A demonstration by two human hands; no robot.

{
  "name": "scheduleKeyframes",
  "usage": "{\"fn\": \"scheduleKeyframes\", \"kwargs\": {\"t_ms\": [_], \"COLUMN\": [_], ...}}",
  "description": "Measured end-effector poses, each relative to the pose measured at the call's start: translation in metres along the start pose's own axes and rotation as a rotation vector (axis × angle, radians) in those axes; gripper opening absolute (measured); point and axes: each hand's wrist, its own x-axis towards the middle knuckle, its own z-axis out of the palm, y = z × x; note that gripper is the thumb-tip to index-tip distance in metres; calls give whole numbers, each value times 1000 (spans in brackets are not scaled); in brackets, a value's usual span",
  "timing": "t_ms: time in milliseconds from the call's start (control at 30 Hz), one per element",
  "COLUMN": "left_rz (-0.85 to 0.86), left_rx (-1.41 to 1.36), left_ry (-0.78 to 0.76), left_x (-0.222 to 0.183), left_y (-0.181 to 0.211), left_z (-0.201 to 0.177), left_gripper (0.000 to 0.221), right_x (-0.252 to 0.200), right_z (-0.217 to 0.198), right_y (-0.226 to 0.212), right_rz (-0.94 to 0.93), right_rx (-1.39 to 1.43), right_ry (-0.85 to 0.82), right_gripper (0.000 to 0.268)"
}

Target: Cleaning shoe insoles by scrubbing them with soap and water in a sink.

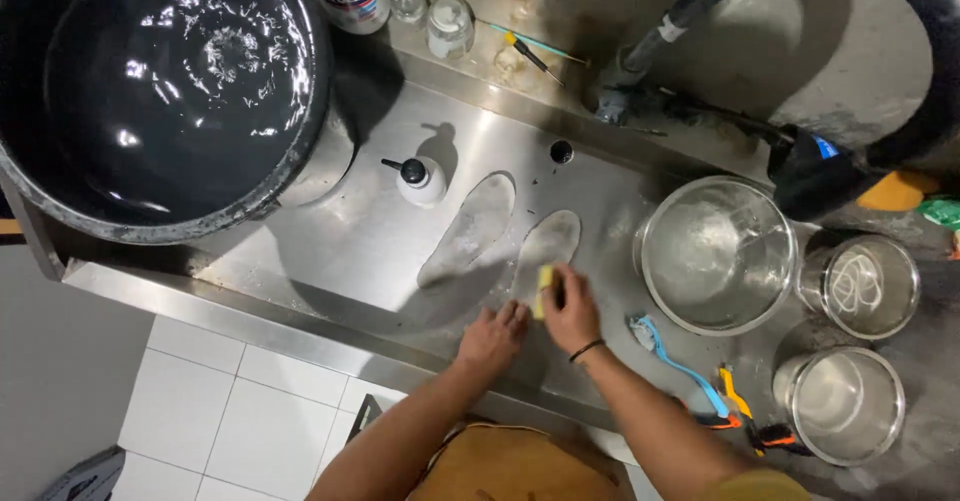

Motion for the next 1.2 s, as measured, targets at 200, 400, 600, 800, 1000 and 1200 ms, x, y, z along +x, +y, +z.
{"fn": "scheduleKeyframes", "kwargs": {"t_ms": [200, 400, 600, 800, 1000, 1200], "left_rz": [-93, -78, -41, -6, -16, -386], "left_rx": [-93, 17, -222, -92, -116, 387], "left_ry": [65, -58, -76, -14, 341, 1300], "left_x": [-27, -50, -78, -56, -38, 0], "left_y": [-68, -64, -73, -85, -83, -60], "left_z": [-8, -21, -67, -17, 49, 94], "left_gripper": [32, 30, 43, 40, 35, 12], "right_x": [-1, 6, -7, 86, 11, 113], "right_z": [12, -20, 10, 12, 17, -28], "right_y": [-16, -79, -60, -3, -52, -61], "right_rz": [-126, -136, -418, -90, -504, 205], "right_rx": [51, -116, -256, -194, -389, -285], "right_ry": [-196, -747, -141, -121, -357, -155], "right_gripper": [90, 127, 90, 74, 51, 93]}}
